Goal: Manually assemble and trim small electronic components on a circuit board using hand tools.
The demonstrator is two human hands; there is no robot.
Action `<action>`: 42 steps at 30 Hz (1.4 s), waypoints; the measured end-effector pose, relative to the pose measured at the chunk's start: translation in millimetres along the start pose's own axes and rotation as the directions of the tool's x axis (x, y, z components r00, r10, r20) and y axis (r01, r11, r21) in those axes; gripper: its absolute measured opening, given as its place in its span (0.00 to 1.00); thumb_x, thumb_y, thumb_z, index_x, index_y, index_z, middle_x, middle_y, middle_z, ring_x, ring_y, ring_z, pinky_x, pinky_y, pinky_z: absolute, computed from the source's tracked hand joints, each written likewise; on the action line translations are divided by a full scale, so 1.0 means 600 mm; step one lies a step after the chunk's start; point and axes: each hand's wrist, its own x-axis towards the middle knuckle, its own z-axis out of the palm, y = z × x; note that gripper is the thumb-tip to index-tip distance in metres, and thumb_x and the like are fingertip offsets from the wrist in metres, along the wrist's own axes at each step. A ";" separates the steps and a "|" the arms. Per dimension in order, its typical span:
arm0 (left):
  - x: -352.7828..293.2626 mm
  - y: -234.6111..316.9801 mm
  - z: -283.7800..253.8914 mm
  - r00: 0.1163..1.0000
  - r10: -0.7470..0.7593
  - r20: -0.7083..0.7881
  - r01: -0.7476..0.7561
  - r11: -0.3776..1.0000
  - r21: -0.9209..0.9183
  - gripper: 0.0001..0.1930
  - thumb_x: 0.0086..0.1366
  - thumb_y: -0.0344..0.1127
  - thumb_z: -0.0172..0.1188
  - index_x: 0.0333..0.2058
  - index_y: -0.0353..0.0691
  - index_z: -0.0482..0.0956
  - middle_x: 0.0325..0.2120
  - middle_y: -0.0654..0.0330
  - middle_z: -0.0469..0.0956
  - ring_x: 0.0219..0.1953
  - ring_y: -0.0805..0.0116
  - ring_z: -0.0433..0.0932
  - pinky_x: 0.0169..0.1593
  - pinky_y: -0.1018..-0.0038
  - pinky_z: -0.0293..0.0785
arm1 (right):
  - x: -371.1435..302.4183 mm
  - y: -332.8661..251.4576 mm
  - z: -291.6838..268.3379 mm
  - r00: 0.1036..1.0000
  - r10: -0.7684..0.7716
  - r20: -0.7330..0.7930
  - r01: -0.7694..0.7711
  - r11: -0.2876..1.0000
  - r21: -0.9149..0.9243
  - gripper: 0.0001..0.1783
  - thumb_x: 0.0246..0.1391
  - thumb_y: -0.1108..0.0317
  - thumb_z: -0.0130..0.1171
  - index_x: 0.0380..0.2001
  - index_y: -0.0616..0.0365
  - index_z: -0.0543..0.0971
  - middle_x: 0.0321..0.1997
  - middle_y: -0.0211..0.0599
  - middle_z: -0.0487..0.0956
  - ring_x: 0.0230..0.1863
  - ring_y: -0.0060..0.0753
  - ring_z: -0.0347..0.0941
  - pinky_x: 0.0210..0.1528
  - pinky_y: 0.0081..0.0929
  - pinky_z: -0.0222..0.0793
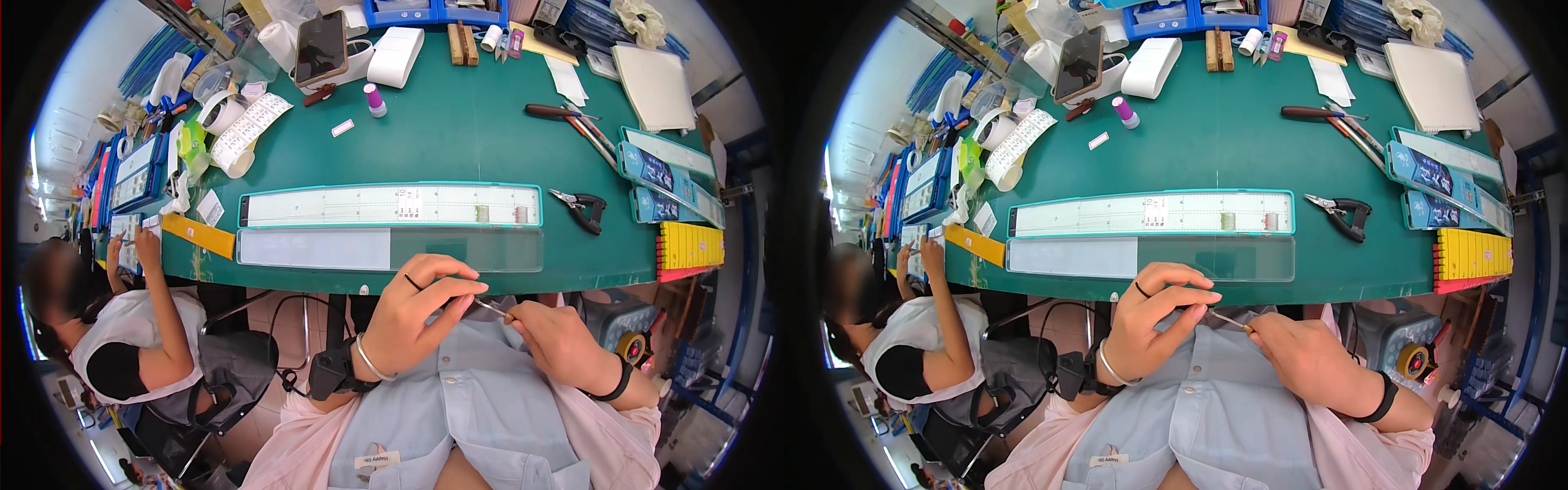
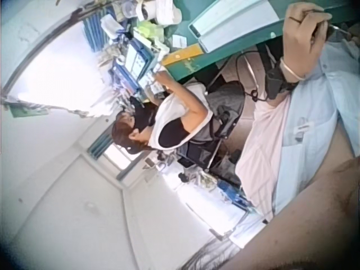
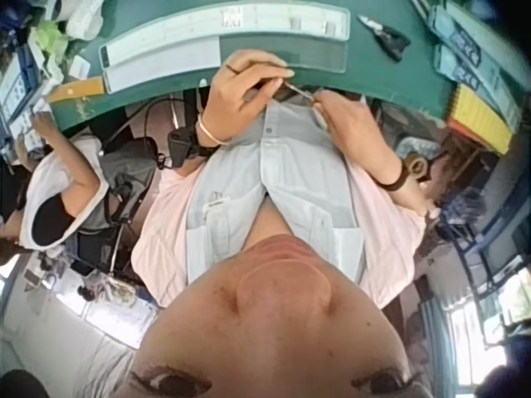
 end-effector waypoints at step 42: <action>0.010 -0.006 -0.024 0.992 -0.085 -0.097 0.061 0.972 -0.227 0.07 0.55 0.25 0.72 0.34 0.40 0.88 0.31 0.63 0.84 0.28 0.71 0.75 0.27 0.76 0.66 | 0.107 0.022 -0.087 0.970 -0.186 -0.158 0.061 0.813 -0.580 0.13 0.50 0.77 0.58 0.41 0.62 0.77 0.30 0.41 0.74 0.29 0.43 0.76 0.27 0.35 0.69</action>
